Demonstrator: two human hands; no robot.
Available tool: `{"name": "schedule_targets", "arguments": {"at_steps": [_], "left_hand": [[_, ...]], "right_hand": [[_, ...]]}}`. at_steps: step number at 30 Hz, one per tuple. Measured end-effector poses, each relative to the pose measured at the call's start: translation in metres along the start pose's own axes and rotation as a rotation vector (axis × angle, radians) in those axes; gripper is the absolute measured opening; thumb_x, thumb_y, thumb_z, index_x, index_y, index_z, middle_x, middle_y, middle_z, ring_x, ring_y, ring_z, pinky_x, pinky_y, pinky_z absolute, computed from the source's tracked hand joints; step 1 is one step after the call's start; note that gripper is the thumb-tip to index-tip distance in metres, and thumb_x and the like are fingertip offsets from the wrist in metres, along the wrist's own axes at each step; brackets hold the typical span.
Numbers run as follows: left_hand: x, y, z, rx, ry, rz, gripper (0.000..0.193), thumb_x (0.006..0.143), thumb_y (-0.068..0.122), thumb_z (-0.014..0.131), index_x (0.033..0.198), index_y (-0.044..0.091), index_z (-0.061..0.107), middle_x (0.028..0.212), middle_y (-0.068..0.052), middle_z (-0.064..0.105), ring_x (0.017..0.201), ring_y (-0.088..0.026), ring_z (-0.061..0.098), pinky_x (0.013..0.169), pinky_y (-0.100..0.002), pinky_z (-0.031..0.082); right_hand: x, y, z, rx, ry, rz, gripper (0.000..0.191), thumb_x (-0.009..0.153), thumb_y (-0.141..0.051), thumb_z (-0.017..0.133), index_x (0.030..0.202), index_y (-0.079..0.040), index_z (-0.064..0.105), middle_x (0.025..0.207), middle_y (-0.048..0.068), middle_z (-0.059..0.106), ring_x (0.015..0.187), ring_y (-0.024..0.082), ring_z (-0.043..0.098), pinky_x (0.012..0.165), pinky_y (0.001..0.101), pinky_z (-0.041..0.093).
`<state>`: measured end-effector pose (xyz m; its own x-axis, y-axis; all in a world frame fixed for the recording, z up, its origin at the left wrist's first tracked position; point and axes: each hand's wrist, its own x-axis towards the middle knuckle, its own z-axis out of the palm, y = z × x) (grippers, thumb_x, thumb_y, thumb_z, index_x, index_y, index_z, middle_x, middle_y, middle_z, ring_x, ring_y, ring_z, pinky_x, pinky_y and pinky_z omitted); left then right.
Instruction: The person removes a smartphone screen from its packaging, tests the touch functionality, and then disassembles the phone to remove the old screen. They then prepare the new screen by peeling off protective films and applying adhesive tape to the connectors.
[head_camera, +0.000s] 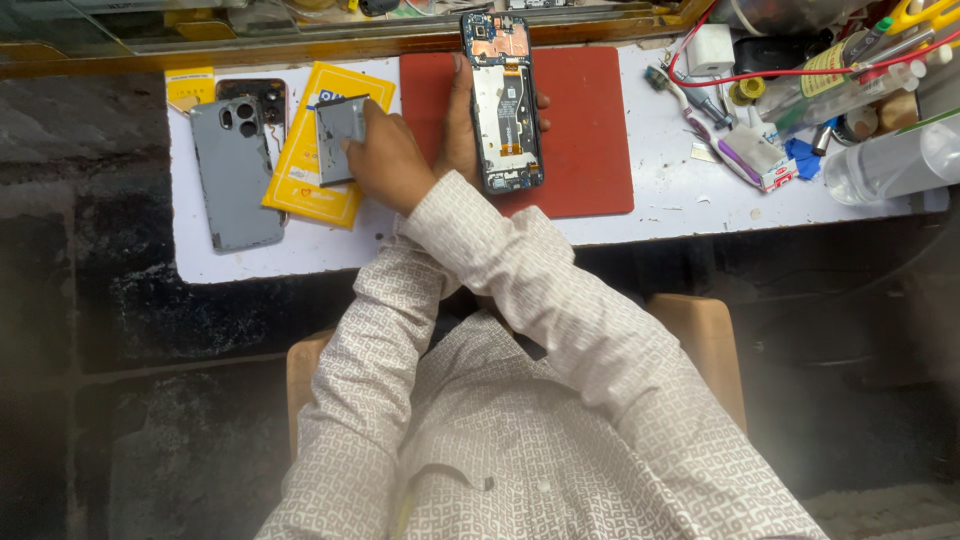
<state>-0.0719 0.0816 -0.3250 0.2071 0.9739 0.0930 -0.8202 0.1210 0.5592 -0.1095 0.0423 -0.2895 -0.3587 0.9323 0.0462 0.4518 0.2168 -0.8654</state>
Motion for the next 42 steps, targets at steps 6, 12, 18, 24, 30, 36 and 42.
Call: {"name": "schedule_targets", "arguments": {"at_steps": [6,12,18,24,30,36,42], "left_hand": [[-0.002,0.001,-0.005,-0.033,0.010,-0.034,0.081,0.092,0.074,0.046,0.127,0.002,0.059,0.104,-0.020,0.071,0.088,-0.029,0.075,0.071,-0.040,0.064],[-0.008,0.004,-0.007,-0.025,-0.036,-0.015,0.075,0.103,0.068,0.045,0.131,0.000,0.061,0.114,-0.015,0.071,0.102,-0.026,0.071,0.086,-0.038,0.060],[-0.015,0.005,0.001,0.046,-0.191,-0.041,0.082,0.100,0.071,0.043,0.137,0.000,0.060,0.122,-0.017,0.070,0.106,-0.027,0.071,0.090,-0.038,0.060],[-0.019,0.009,0.007,0.095,-0.132,-0.042,0.084,0.098,0.072,0.045,0.141,0.001,0.058,0.122,-0.018,0.069,0.105,-0.029,0.072,0.089,-0.040,0.061],[-0.019,0.006,0.006,0.187,-0.110,-0.022,0.087,0.097,0.074,0.046,0.139,0.000,0.058,0.115,-0.018,0.071,0.101,-0.028,0.074,0.085,-0.039,0.063],[-0.018,0.006,0.009,0.167,-0.145,-0.027,0.087,0.097,0.075,0.047,0.139,-0.001,0.058,0.117,-0.017,0.070,0.101,-0.026,0.073,0.086,-0.037,0.062],[-0.021,0.009,0.014,0.222,-0.150,-0.032,0.086,0.097,0.074,0.048,0.139,0.000,0.057,0.118,-0.018,0.070,0.102,-0.026,0.073,0.089,-0.038,0.063]], "right_hand": [[-0.071,-0.004,-0.072,0.179,-0.076,-0.515,0.032,0.099,-0.009,0.068,0.129,0.000,0.063,0.132,0.018,0.064,0.125,0.031,0.064,0.109,0.0398,0.052],[-0.088,0.031,-0.160,0.405,0.197,-0.435,0.020,0.101,-0.001,0.066,0.121,0.001,0.063,0.129,0.010,0.060,0.107,0.016,0.066,0.091,0.0291,0.059],[-0.057,0.068,-0.194,0.217,0.294,-0.400,0.016,0.109,-0.001,0.058,0.122,0.004,0.065,0.115,0.006,0.056,0.101,0.014,0.069,0.089,0.0263,0.060],[-0.038,0.078,-0.192,0.312,0.220,-0.408,0.017,0.111,-0.002,0.057,0.122,0.004,0.068,0.112,0.003,0.054,0.097,0.011,0.069,0.090,0.0252,0.065],[-0.036,0.081,-0.189,0.325,0.226,-0.379,0.017,0.111,-0.002,0.057,0.122,0.004,0.069,0.111,0.002,0.054,0.096,0.010,0.069,0.090,0.0249,0.066],[-0.033,0.088,-0.192,0.343,0.221,-0.367,0.015,0.111,-0.003,0.058,0.117,0.003,0.069,0.106,0.002,0.060,0.088,0.008,0.066,0.078,0.0230,0.060],[-0.025,0.092,-0.203,0.426,0.093,-0.293,0.013,0.113,-0.005,0.052,0.111,-0.001,0.065,0.091,-0.002,0.063,0.077,0.006,0.055,0.071,0.0215,0.050]]}}
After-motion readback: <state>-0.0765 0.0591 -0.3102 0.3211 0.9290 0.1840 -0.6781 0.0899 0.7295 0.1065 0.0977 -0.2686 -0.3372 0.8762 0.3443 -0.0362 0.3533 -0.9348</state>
